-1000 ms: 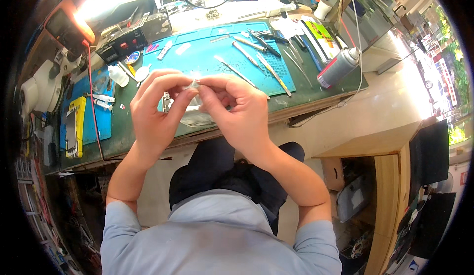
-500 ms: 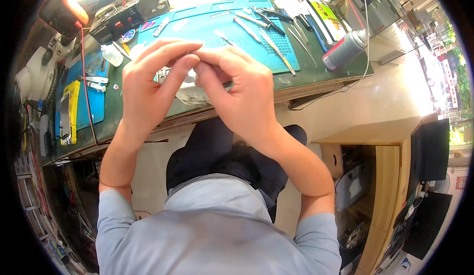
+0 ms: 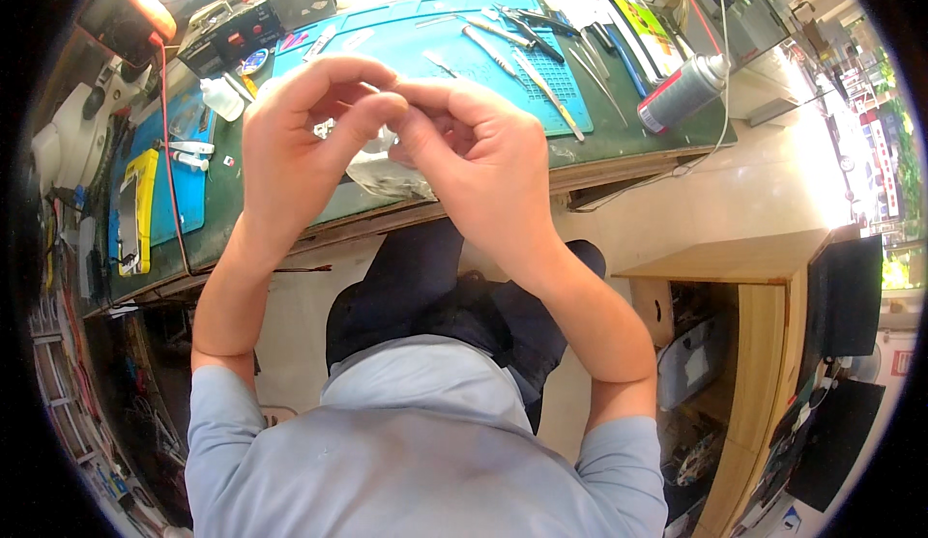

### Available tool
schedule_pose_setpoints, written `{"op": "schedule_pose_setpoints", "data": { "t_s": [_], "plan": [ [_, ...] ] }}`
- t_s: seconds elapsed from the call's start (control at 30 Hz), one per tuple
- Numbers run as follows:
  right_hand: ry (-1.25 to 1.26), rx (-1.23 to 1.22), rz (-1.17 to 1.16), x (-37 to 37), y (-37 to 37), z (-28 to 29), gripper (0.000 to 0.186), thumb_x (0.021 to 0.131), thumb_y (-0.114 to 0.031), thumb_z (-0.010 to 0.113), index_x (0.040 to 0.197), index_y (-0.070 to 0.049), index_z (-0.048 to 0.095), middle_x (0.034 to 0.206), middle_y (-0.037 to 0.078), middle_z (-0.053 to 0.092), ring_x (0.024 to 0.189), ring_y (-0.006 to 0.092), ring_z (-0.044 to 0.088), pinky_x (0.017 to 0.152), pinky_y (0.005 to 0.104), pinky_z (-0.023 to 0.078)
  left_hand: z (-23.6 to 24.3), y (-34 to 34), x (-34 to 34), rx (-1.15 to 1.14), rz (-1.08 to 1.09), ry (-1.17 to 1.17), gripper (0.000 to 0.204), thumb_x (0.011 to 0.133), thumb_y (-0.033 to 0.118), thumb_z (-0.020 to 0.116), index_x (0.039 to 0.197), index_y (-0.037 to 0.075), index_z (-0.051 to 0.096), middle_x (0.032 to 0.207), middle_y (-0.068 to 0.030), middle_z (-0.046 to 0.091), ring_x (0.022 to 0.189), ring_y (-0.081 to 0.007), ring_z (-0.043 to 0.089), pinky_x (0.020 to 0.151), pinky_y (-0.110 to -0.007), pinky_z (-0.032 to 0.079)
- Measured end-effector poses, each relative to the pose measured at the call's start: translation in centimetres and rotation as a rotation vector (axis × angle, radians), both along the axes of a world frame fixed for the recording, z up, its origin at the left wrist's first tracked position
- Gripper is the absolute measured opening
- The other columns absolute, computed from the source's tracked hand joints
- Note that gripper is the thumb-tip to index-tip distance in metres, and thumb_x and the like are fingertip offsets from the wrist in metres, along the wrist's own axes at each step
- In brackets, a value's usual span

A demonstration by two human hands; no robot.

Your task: The person disassembles a smartphone, sprays compressed air into the internal components, and uses a metal tool to pry out the battery. They then apply adhesive tape to the phone's frame and place a new battery into the device.

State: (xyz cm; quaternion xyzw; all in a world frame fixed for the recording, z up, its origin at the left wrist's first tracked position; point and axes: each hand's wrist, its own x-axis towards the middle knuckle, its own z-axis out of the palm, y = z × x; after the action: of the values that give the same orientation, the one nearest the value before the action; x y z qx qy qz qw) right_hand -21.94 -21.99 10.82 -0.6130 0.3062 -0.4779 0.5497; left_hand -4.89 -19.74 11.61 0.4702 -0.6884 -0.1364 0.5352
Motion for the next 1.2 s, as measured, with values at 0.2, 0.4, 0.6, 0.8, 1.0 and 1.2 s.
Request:
{"op": "schedule_pose_setpoints", "data": {
  "t_s": [0.2,0.4,0.6,0.8,1.0,1.2],
  "plan": [
    [0.008,-0.038,-0.003,0.1,-0.1,0.0,0.024,0.098,-0.009,0.066,0.118,0.005,0.069,0.097,0.007,0.073,0.085,0.0095,0.07,0.078,0.0245,0.06,0.3,-0.1,-0.3,0.063,0.033,-0.011,0.012,0.09,0.008,0.073,0.1,0.001,0.071,0.088,-0.003,0.073,0.078,-0.0099,0.07,0.068,-0.022,0.055],
    [-0.044,0.031,0.028,-0.3,-0.3,-0.1,0.024,0.098,-0.008,0.065,0.118,0.005,0.069,0.097,0.006,0.073,0.084,0.0091,0.069,0.078,0.025,0.06,-0.1,-0.6,-0.1,0.047,0.003,-0.001,0.008,0.091,0.003,0.07,0.098,0.0,0.072,0.092,-0.0048,0.07,0.076,-0.0093,0.067,0.064,-0.022,0.055],
    [-0.065,0.109,0.08,-0.9,-0.5,0.1,0.024,0.098,-0.011,0.065,0.117,0.003,0.07,0.094,0.005,0.072,0.08,0.0085,0.068,0.075,0.024,0.058,-0.5,-0.9,0.2,-0.122,-0.008,-0.008,0.006,0.091,-0.001,0.069,0.096,-0.001,0.073,0.097,-0.0061,0.066,0.074,-0.0092,0.063,0.059,-0.021,0.053],
    [-0.085,0.125,0.108,-0.8,-0.5,0.1,0.023,0.099,-0.013,0.064,0.116,0.002,0.07,0.093,0.005,0.071,0.08,0.009,0.068,0.072,0.0238,0.057,-0.9,-1.2,-0.1,-0.164,0.096,0.051,0.002,0.086,0.006,0.076,0.087,0.004,0.075,0.085,-0.0032,0.068,0.067,-0.0109,0.062,0.055,-0.024,0.047],
    [-0.029,0.113,0.066,-0.6,-0.2,0.2,0.021,0.099,-0.012,0.064,0.114,0.001,0.071,0.093,0.006,0.071,0.079,0.0092,0.068,0.071,0.0239,0.057,-1.6,-1.4,0.1,-0.131,0.091,0.103,0.006,0.089,0.008,0.075,0.088,0.003,0.074,0.083,-0.0045,0.067,0.068,-0.0126,0.062,0.057,-0.025,0.048],
    [-0.034,0.102,0.031,-0.6,-0.3,0.0,0.021,0.099,-0.01,0.063,0.114,0.002,0.071,0.093,0.007,0.072,0.078,0.0096,0.069,0.072,0.0241,0.058,-1.3,-1.8,0.8,-0.138,0.133,0.109,0.008,0.092,0.009,0.072,0.09,0.001,0.072,0.082,-0.0053,0.066,0.07,-0.0135,0.061,0.061,-0.025,0.048]
  ]
}}
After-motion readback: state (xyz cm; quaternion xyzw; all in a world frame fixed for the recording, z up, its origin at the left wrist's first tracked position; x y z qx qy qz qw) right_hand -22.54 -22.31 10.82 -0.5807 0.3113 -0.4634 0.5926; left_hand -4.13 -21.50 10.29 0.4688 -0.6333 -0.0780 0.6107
